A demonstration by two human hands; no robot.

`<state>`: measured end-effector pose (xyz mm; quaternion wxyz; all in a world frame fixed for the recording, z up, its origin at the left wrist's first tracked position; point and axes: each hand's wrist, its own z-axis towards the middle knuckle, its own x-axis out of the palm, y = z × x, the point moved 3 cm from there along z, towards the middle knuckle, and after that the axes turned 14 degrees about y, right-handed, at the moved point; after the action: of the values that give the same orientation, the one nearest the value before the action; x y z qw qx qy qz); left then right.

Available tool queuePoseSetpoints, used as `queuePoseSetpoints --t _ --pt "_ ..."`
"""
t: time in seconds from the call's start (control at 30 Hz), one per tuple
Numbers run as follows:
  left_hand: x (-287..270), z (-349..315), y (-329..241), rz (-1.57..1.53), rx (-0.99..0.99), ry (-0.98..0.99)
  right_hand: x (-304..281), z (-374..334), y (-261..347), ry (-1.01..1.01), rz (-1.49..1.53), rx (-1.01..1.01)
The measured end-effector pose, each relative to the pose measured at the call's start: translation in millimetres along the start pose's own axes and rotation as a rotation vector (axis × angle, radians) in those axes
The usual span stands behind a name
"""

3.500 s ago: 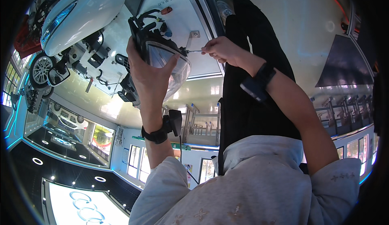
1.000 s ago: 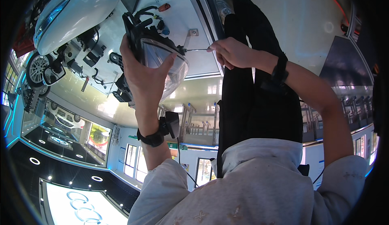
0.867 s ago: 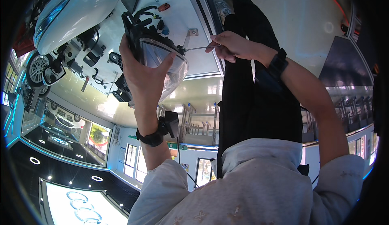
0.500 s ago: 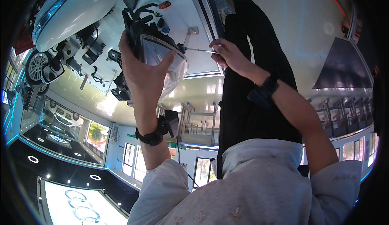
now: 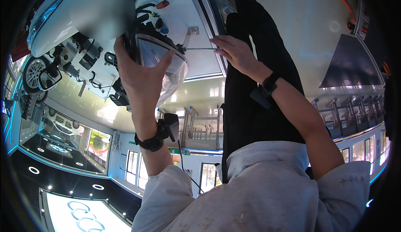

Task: The person is disassembling components from a car headlight assembly using a screwdriver and hands.

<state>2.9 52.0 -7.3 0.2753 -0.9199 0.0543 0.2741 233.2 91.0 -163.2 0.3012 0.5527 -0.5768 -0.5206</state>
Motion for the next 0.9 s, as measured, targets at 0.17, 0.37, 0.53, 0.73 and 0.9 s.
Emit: queuePoseSetpoints --t 0.17,0.37,0.53,0.73,0.9 --pt "0 2 0 0.088 0.044 -0.028 -5 4 -7 0.032 -0.208 -0.159" --pt "-2 2 -2 0.054 0.026 -0.012 3 1 -4 0.083 -0.082 -0.112" --pt "-1 2 3 0.084 0.051 -0.018 -6 7 11 0.221 0.268 0.219" --pt "-3 5 1 0.128 0.05 -0.016 -12 21 7 0.431 0.843 0.659" --pt "-4 6 1 0.153 0.048 0.003 -9 16 9 0.443 0.952 0.734"
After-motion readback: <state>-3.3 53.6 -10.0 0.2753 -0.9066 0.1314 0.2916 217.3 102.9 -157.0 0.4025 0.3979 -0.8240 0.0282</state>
